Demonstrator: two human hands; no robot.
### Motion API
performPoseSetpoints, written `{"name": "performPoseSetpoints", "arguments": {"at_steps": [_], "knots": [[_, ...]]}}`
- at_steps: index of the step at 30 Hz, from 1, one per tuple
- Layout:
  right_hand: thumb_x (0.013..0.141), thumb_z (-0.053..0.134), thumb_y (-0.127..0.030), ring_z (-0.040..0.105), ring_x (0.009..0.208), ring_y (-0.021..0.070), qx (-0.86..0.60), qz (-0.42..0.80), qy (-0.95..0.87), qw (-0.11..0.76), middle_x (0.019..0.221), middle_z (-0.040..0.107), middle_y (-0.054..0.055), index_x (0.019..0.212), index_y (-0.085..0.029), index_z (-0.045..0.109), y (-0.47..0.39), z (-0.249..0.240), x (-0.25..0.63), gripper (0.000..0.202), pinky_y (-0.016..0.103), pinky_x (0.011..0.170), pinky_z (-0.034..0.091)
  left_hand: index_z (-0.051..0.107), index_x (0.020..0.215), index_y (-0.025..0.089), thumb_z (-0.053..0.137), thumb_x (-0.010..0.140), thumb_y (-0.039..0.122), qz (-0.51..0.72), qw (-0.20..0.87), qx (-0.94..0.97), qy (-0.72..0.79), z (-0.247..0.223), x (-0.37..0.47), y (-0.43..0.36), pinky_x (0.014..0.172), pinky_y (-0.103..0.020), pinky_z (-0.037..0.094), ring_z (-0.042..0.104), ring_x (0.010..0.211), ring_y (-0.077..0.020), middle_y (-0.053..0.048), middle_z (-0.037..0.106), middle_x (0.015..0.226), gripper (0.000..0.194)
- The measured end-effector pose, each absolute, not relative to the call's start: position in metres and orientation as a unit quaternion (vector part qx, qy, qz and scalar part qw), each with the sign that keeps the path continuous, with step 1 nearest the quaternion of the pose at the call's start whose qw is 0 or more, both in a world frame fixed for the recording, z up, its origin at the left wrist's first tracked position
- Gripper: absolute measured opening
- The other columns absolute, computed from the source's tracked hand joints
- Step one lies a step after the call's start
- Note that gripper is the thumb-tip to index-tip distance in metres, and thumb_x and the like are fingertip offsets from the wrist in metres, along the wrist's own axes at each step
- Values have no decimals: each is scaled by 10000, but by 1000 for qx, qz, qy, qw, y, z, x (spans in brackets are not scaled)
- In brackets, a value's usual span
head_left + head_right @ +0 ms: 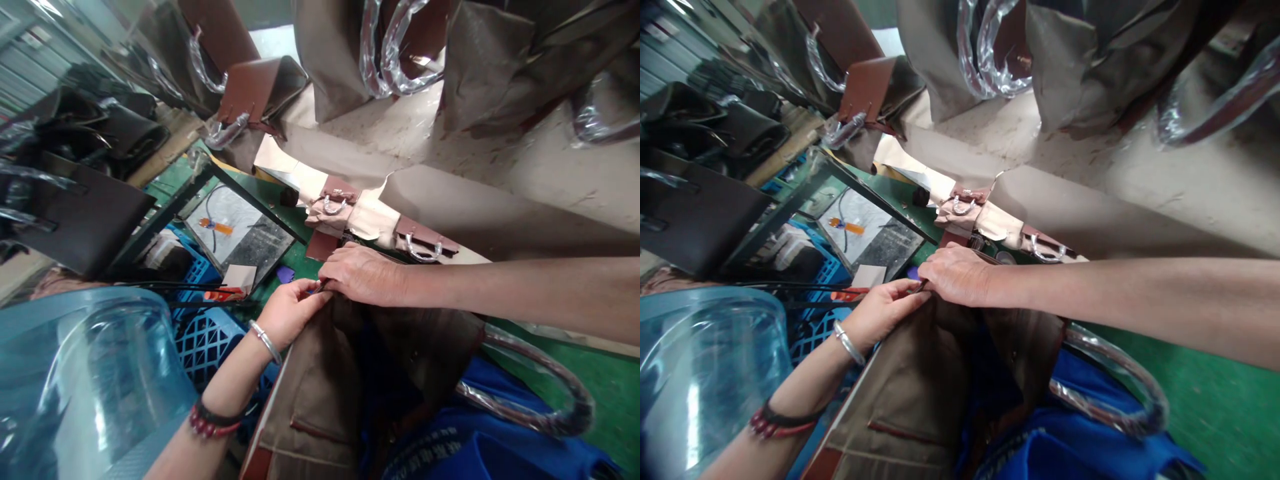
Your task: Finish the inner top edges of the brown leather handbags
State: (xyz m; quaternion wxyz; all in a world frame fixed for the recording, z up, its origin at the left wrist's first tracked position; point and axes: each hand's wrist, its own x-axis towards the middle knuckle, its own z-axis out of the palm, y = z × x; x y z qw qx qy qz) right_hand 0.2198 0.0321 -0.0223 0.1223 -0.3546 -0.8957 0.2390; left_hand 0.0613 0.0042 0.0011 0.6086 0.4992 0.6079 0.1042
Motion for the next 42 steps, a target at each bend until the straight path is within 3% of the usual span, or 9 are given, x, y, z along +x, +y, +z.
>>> {"name": "performPoseSetpoints", "arguments": {"at_steps": [3, 6, 20, 27, 31, 38, 42], "knots": [[798, 496, -224, 533, 772, 165, -365, 259, -880, 156, 766, 599, 45, 805, -154, 594, 30, -28, 222, 120, 267, 713, 361, 620, 956, 120, 574, 663, 309, 108, 624, 516, 577, -4, 60, 9, 777, -315, 416, 557, 846, -213, -54, 654, 872, 352], [798, 500, -247, 534, 762, 154, -368, 277, -868, 182, 779, 579, 39, 898, -165, 538, 25, -32, 226, 135, 250, 692, 382, 624, 959, 114, 559, 668, 292, 94, 635, 500, 581, -3, 55, 9, 745, -310, 417, 563, 791, -204, -45, 663, 784, 347], [799, 484, -267, 539, 699, 155, -418, 237, -867, 132, 730, 570, 28, 844, -176, 467, 19, -25, 224, 103, 233, 604, 363, 620, 966, 108, 560, 678, 302, 97, 648, 496, 570, -4, 61, 5, 751, -300, 411, 560, 808, -201, -50, 667, 787, 353], [861, 384, -291, 509, 732, 169, -359, 81, -916, 162, 719, 577, 45, 822, -158, 516, 18, -39, 235, 191, 290, 718, 326, 656, 870, 111, 539, 680, 252, 100, 598, 521, 601, -3, 63, 7, 657, -250, 393, 537, 679, -151, -31, 660, 747, 265], [855, 402, -288, 511, 759, 168, -382, 73, -906, 168, 748, 596, 39, 814, -170, 546, 19, -42, 245, 191, 280, 714, 318, 649, 883, 101, 525, 686, 236, 101, 601, 515, 603, -2, 63, 8, 607, -237, 383, 516, 626, -137, -22, 649, 683, 269], [801, 506, -282, 529, 719, 157, -419, 121, -880, 190, 723, 597, 1, 780, -178, 508, 25, -45, 242, 106, 272, 712, 316, 587, 1033, 128, 513, 704, 250, 125, 620, 540, 555, -6, 64, 6, 808, -296, 393, 540, 903, -205, -47, 661, 896, 358], [816, 483, -287, 518, 713, 161, -422, 119, -879, 189, 719, 588, 15, 782, -171, 497, 25, -44, 242, 122, 273, 709, 310, 591, 1031, 128, 519, 695, 267, 117, 628, 531, 556, -7, 65, 7, 813, -329, 403, 552, 907, -229, -58, 666, 893, 370]]}}
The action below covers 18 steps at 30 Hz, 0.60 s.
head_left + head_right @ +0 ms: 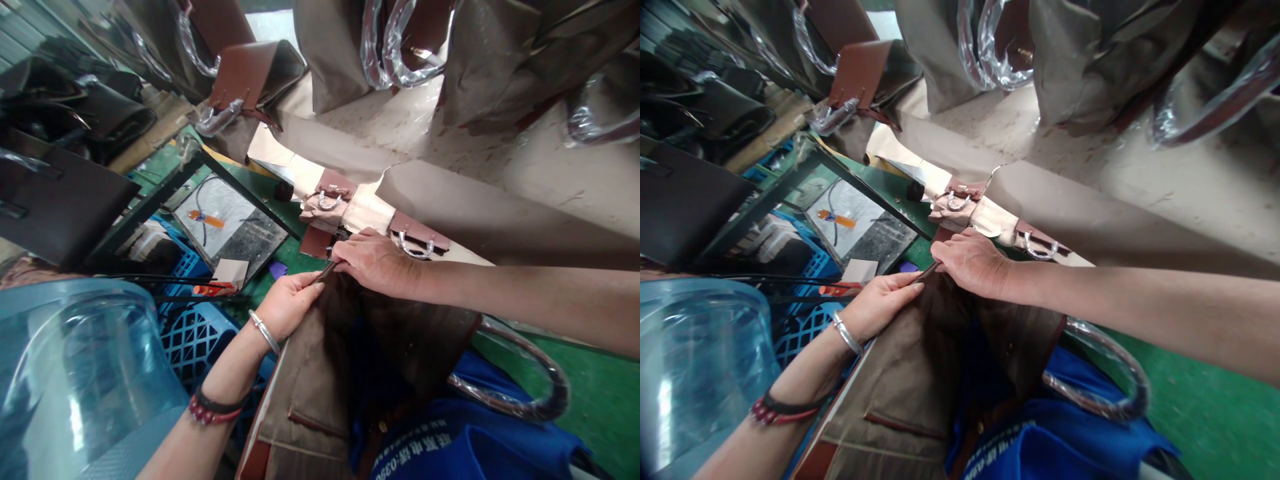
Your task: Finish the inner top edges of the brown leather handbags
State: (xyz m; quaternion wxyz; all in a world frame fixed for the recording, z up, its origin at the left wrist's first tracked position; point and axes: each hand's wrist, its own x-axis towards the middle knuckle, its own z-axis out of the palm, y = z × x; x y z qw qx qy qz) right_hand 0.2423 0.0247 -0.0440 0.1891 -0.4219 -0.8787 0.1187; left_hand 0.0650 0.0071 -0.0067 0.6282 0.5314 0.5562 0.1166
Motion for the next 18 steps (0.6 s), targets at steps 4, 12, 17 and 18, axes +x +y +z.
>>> {"name": "performPoseSetpoints", "arguments": {"at_steps": [4, 12, 17, 18], "knots": [[847, 423, -292, 497, 703, 160, -425, 115, -877, 192, 710, 571, 31, 843, -159, 504, 23, -43, 244, 156, 269, 701, 314, 602, 1010, 129, 539, 681, 288, 117, 636, 520, 558, -6, 66, 9, 798, -329, 418, 553, 921, -239, -54, 675, 848, 371], [882, 337, -250, 462, 812, 179, -391, 123, -899, 155, 826, 584, 55, 912, -186, 570, 27, -48, 245, 243, 304, 753, 281, 625, 973, 138, 557, 665, 299, 111, 628, 522, 566, -4, 66, 11, 786, -320, 420, 563, 864, -225, -43, 679, 798, 355], [879, 356, -237, 454, 804, 179, -388, 106, -905, 137, 808, 585, 49, 905, -180, 576, 27, -45, 244, 229, 316, 728, 270, 630, 961, 133, 572, 656, 305, 109, 631, 517, 568, -3, 66, 10, 769, -321, 429, 567, 837, -223, -47, 678, 795, 356], [882, 346, -222, 454, 789, 178, -386, 93, -909, 129, 793, 585, 47, 885, -174, 576, 27, -43, 244, 235, 321, 719, 268, 631, 959, 130, 573, 655, 303, 109, 630, 519, 568, -3, 66, 10, 769, -321, 429, 567, 837, -223, -48, 677, 793, 355]]}}
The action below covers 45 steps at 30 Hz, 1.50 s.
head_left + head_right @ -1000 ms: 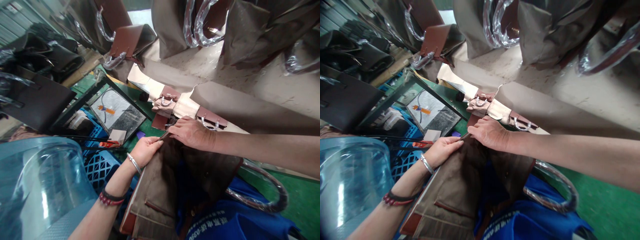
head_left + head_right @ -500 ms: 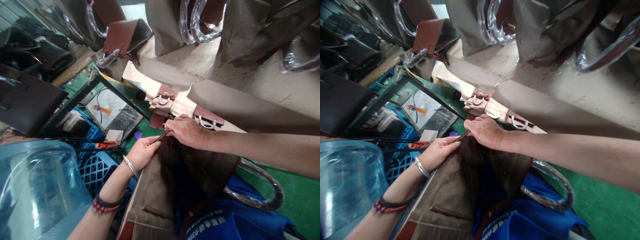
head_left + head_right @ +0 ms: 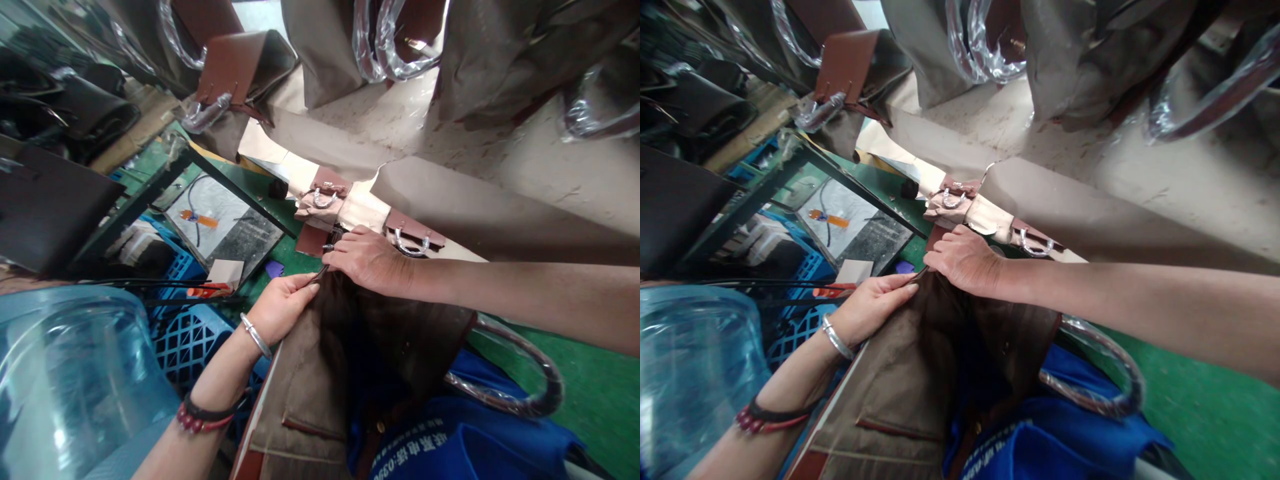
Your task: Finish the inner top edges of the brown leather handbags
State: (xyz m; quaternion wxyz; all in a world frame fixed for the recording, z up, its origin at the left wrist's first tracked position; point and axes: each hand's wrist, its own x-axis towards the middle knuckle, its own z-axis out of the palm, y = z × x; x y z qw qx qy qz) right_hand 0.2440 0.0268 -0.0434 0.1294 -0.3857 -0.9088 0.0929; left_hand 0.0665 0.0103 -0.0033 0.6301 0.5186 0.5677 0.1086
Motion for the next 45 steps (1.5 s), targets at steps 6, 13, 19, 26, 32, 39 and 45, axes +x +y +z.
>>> {"name": "performPoseSetpoints", "arguments": {"at_steps": [6, 13, 19, 26, 32, 39, 45], "knots": [[883, 308, -156, 428, 733, 180, -361, -11, -924, 128, 692, 558, 36, 778, -156, 553, 25, -40, 244, 267, 344, 692, 270, 630, 958, 137, 550, 673, 276, 107, 637, 520, 559, -4, 66, 10, 779, -303, 423, 565, 858, -213, -35, 678, 782, 327], [869, 323, -145, 379, 814, 227, -366, -56, -919, 139, 748, 522, 77, 768, -149, 566, 20, -33, 241, 263, 370, 705, 259, 618, 979, 131, 542, 687, 278, 110, 645, 520, 549, -8, 65, 9, 793, -320, 420, 566, 876, -221, -47, 678, 805, 335], [861, 399, -268, 415, 853, 203, -368, 30, -916, 158, 856, 531, 79, 829, -162, 568, 30, -46, 243, 202, 328, 710, 280, 626, 954, 126, 570, 653, 299, 112, 650, 508, 554, -5, 68, 8, 797, -331, 415, 562, 868, -224, -52, 675, 808, 352], [853, 419, -292, 475, 761, 153, -330, 155, -920, 145, 790, 563, 32, 813, -167, 524, 43, -61, 246, 168, 263, 675, 313, 653, 841, 112, 572, 600, 244, 61, 646, 503, 571, -1, 71, 20, 677, -292, 424, 562, 685, -180, -35, 649, 686, 287], [844, 430, -258, 477, 762, 160, -331, 175, -917, 141, 781, 569, 45, 799, -160, 525, 45, -62, 245, 143, 275, 681, 322, 627, 916, 113, 553, 666, 307, 41, 610, 562, 557, -14, 73, 29, 668, -274, 417, 556, 709, -176, -30, 642, 753, 325], [811, 486, -328, 528, 850, 174, -368, 240, -890, 119, 915, 584, 64, 984, -169, 540, 49, -62, 254, 241, 276, 728, 372, 611, 990, 159, 487, 725, 285, 44, 555, 640, 529, -27, 70, 36, 771, -302, 398, 545, 843, -209, -36, 655, 858, 318], [819, 459, -263, 573, 796, 157, -421, 314, -850, 49, 872, 630, 30, 939, -196, 599, 52, -59, 258, 197, 228, 656, 389, 614, 961, 132, 477, 725, 314, 28, 565, 618, 545, -28, 69, 36, 692, -291, 422, 559, 761, -202, -44, 650, 782, 328]]}}
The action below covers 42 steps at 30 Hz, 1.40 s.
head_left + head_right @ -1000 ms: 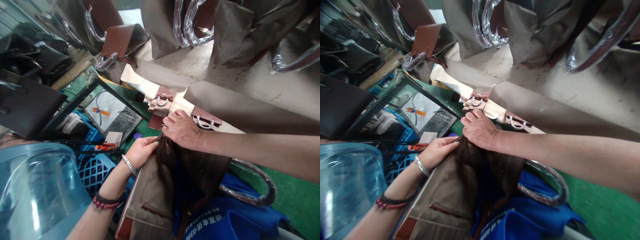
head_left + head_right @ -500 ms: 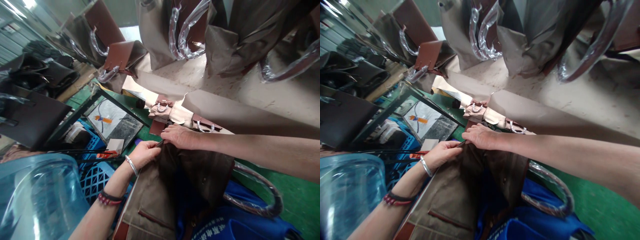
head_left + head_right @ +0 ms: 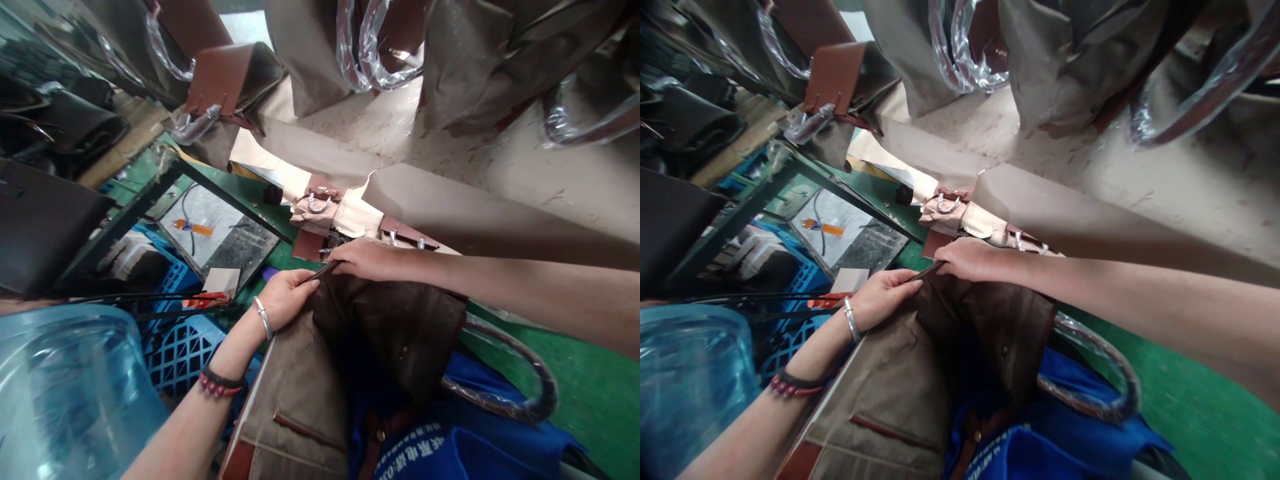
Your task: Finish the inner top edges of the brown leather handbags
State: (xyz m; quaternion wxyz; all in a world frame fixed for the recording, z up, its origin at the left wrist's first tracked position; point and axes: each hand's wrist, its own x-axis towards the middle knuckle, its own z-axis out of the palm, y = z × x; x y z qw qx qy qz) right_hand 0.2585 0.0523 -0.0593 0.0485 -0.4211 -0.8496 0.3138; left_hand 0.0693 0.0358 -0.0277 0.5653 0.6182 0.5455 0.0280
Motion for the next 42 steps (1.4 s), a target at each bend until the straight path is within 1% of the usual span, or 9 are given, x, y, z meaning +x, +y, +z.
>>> {"name": "performPoseSetpoints", "arguments": {"at_steps": [3, 7, 11, 14, 17, 19, 24, 31, 42], "knots": [[806, 481, -281, 577, 768, 156, -419, 320, -849, 35, 843, 636, 31, 918, -183, 611, 57, -59, 257, 197, 219, 627, 384, 624, 930, 128, 480, 719, 321, 21, 557, 621, 550, -29, 69, 37, 668, -285, 421, 555, 728, -196, -41, 644, 750, 321], [804, 482, -283, 569, 818, 156, -401, 353, -844, 50, 908, 630, 30, 959, -187, 602, 62, -64, 256, 219, 224, 685, 392, 628, 904, 120, 496, 702, 318, 26, 572, 608, 550, -32, 68, 39, 676, -286, 417, 550, 745, -198, -45, 641, 757, 312], [757, 544, -268, 556, 848, 168, -422, 371, -822, 93, 957, 610, 33, 986, -180, 569, 61, -68, 258, 247, 239, 706, 398, 618, 891, 109, 520, 672, 335, 31, 601, 571, 559, -34, 67, 40, 609, -276, 412, 536, 648, -172, -37, 627, 708, 330], [735, 571, -221, 553, 801, 150, -473, 373, -784, 148, 912, 605, 30, 990, -155, 527, 56, -68, 259, 267, 232, 677, 404, 615, 846, 106, 540, 646, 349, 35, 621, 545, 563, -34, 66, 41, 583, -263, 403, 525, 614, -156, -32, 619, 691, 324], [751, 550, -171, 527, 793, 150, -486, 293, -800, 195, 865, 585, 40, 916, -138, 535, 47, -66, 261, 169, 239, 685, 400, 607, 778, 110, 552, 620, 365, 40, 629, 531, 566, -33, 68, 42, 568, -255, 396, 522, 602, -151, -32, 615, 681, 305], [797, 490, -166, 499, 829, 163, -448, 209, -846, 198, 866, 571, 58, 874, -137, 560, 41, -66, 263, 108, 254, 706, 395, 593, 731, 110, 554, 604, 374, 38, 624, 529, 574, -32, 69, 41, 553, -255, 393, 518, 585, -150, -35, 610, 661, 295], [871, 342, -161, 443, 898, 177, -362, 68, -909, 195, 903, 564, 81, 860, -133, 587, 29, -65, 268, 246, 278, 756, 370, 583, 710, 105, 548, 590, 371, 42, 620, 525, 581, -26, 73, 35, 526, -249, 383, 499, 544, -136, -36, 593, 625, 294], [828, 455, -287, 415, 805, 188, -403, 43, -893, 196, 797, 534, 65, 822, -159, 583, 25, -56, 260, 182, 297, 707, 331, 608, 737, 98, 522, 620, 350, 59, 580, 566, 582, -17, 77, 22, 498, -231, 355, 457, 523, -122, -22, 569, 595, 291], [858, 371, -211, 417, 809, 174, -360, 31, -912, 194, 820, 536, 54, 792, -161, 528, 9, -44, 252, 177, 289, 695, 282, 645, 779, 121, 506, 640, 315, 91, 528, 610, 584, -9, 70, 6, 538, -234, 370, 484, 579, -142, -20, 600, 639, 276]]}}
